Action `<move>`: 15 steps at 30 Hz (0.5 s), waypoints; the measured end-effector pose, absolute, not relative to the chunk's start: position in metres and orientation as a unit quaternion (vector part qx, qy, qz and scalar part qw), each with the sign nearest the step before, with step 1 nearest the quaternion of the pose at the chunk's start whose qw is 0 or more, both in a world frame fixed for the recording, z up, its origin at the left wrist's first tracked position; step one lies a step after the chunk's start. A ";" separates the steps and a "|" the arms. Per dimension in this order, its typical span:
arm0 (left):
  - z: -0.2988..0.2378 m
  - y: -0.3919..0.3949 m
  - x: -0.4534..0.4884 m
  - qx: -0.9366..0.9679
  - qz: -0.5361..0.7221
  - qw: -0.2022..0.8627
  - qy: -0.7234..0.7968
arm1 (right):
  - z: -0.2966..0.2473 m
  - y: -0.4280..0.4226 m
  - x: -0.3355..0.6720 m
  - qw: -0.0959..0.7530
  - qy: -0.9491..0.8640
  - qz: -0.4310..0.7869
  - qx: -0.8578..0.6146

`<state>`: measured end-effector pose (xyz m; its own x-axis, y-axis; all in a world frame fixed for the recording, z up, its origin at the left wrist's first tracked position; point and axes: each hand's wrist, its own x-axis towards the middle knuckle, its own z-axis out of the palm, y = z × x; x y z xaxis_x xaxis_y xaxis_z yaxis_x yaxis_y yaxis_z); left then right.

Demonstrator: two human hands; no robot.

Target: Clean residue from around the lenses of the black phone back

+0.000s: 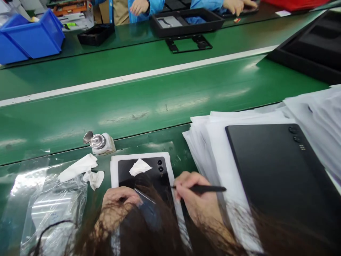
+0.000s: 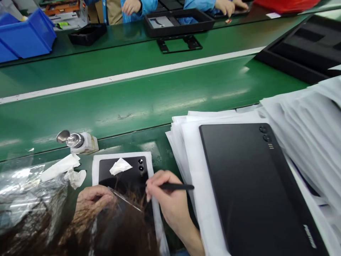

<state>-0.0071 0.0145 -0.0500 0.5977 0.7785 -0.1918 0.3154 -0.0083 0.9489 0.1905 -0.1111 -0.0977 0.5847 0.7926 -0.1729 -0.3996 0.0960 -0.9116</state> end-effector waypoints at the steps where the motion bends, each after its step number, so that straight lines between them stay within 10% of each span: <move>1: -0.049 0.015 -0.006 0.693 0.196 0.566 0.402 | -0.103 -0.101 0.192 0.729 -0.159 0.387 -0.542; 15: -0.078 0.002 -0.020 0.693 0.191 0.544 0.432 | -0.130 -0.071 0.195 0.732 -0.140 0.303 -0.594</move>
